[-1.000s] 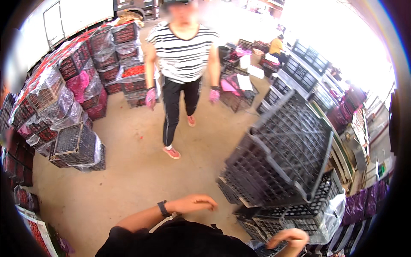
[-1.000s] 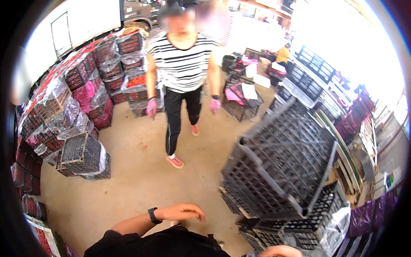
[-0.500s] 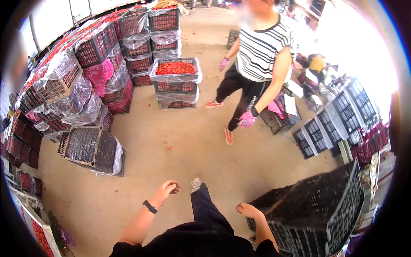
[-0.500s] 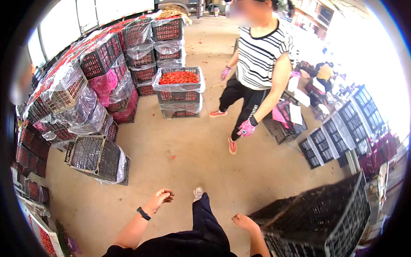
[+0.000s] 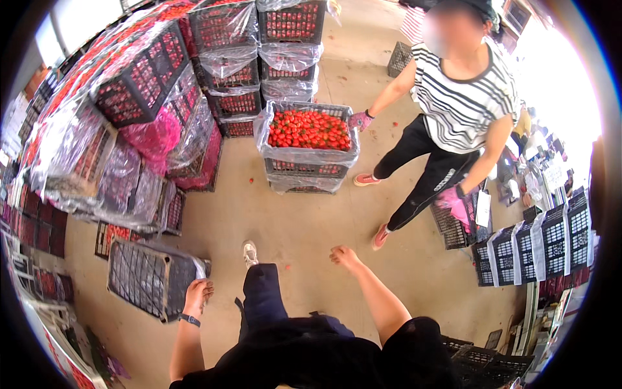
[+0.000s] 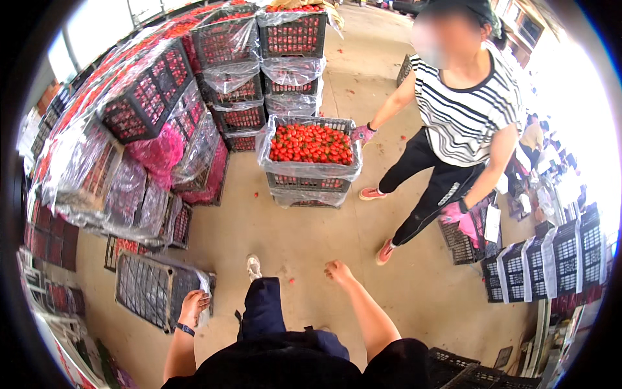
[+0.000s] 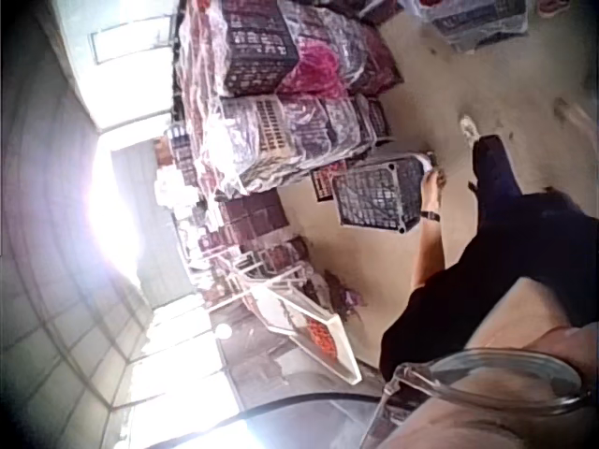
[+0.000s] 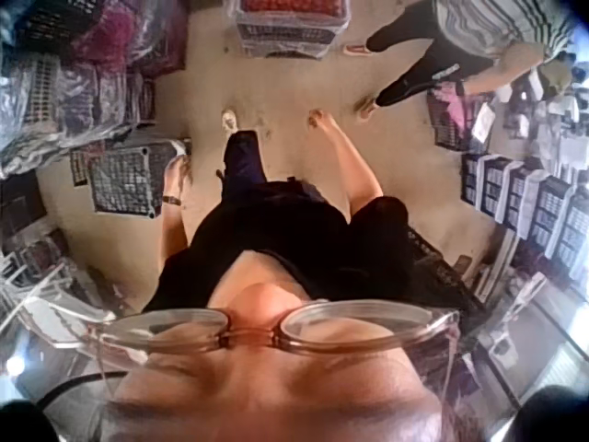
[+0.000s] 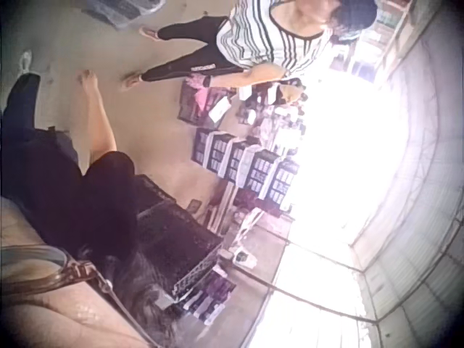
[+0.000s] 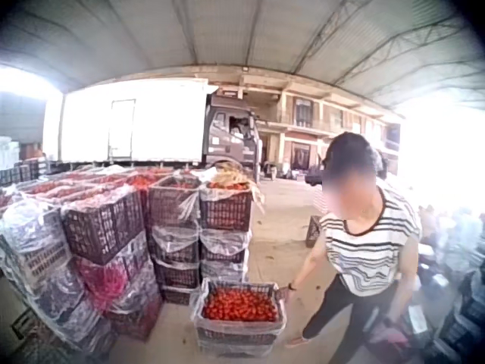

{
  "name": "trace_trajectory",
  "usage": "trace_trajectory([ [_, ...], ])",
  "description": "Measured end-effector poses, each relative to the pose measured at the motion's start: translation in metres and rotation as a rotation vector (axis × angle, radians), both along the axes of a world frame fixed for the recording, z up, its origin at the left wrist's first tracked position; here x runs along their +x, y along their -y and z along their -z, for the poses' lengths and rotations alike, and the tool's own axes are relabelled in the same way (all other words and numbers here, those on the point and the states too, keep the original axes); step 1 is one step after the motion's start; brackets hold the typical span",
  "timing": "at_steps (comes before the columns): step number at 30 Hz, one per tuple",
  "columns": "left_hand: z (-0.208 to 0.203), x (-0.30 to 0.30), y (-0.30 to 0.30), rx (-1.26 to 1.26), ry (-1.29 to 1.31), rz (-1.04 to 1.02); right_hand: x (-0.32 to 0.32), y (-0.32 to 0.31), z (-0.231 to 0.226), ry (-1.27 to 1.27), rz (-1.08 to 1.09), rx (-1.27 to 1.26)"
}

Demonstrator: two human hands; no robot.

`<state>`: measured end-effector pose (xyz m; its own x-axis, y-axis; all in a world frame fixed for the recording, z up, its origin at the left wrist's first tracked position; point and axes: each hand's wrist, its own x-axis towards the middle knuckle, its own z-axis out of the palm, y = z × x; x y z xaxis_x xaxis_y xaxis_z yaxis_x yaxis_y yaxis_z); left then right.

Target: The person sorts tomatoes on a conveyor belt by hand, then lifts a full crate of tomatoes and places it on a stack of other crates.

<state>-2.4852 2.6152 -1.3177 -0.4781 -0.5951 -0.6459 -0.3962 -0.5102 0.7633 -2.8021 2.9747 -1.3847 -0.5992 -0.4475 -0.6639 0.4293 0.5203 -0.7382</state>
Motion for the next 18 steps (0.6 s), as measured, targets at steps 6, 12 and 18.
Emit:
trace_trajectory([
  [6, 0.025, -0.204, 0.150, -0.095, 0.028, 0.301, -0.036, 0.113, 0.027, 0.481, 0.769, -0.156],
  [12, 0.031, -0.455, 0.234, -0.405, -0.058, 0.801, -0.091, 0.221, 0.025, 0.455, 0.836, -0.403],
  [18, 0.091, -0.638, 0.270, -0.684, 0.036, 1.238, -0.183, 0.334, 0.086, 0.505, 1.024, -0.285],
])
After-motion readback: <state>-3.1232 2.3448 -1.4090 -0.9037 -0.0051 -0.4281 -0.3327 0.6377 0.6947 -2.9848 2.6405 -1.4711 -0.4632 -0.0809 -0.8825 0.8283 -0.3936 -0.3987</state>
